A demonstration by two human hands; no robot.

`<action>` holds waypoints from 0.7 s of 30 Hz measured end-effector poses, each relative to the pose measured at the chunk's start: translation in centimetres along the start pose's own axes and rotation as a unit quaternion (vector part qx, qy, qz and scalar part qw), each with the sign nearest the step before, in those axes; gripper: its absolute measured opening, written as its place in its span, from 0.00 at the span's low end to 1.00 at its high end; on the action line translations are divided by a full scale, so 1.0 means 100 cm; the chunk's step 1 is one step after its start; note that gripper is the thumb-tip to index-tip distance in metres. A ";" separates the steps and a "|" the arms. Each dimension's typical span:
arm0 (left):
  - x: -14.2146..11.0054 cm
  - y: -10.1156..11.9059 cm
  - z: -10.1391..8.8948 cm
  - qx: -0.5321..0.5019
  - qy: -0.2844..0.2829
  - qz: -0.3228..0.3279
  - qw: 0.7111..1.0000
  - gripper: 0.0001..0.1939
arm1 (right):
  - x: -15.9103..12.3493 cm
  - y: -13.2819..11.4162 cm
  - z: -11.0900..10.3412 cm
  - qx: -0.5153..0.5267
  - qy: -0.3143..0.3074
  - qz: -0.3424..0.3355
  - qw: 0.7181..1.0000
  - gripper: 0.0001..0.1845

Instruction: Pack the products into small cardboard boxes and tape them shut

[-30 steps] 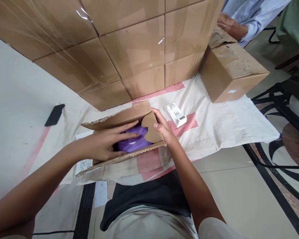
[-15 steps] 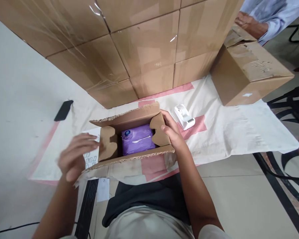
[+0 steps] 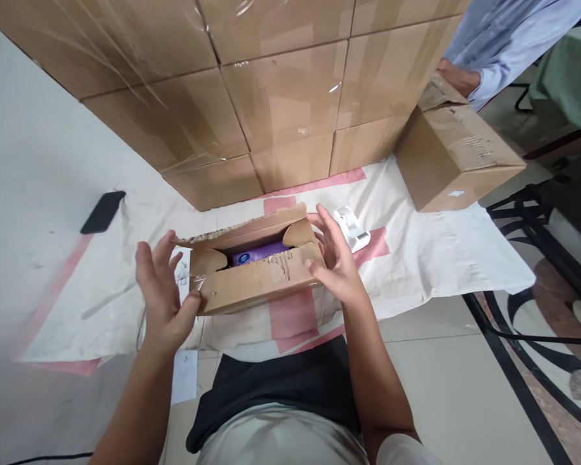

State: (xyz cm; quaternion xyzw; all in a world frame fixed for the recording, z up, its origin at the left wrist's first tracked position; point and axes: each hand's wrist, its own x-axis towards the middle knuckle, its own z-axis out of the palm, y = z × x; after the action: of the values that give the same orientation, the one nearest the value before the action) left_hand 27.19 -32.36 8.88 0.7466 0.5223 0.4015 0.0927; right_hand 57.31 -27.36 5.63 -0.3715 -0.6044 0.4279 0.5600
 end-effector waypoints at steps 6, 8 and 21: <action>0.013 0.024 -0.013 0.158 -0.105 0.099 0.977 0.24 | -0.003 -0.005 -0.005 -0.096 0.079 -0.072 0.990 0.11; 0.015 0.033 -0.009 0.201 -0.114 0.097 0.968 0.19 | -0.002 -0.004 -0.022 -0.125 0.147 -0.064 0.979 0.11; 0.008 0.036 0.016 0.208 -0.048 0.093 0.973 0.25 | 0.066 0.014 -0.111 -0.280 0.085 0.367 0.883 0.15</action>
State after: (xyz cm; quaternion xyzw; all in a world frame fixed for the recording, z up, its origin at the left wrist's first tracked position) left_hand 31.00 -32.83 10.23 0.8133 0.5174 0.2548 -0.0774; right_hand 67.65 -19.66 6.80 -0.7431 -0.4697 0.3823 0.2844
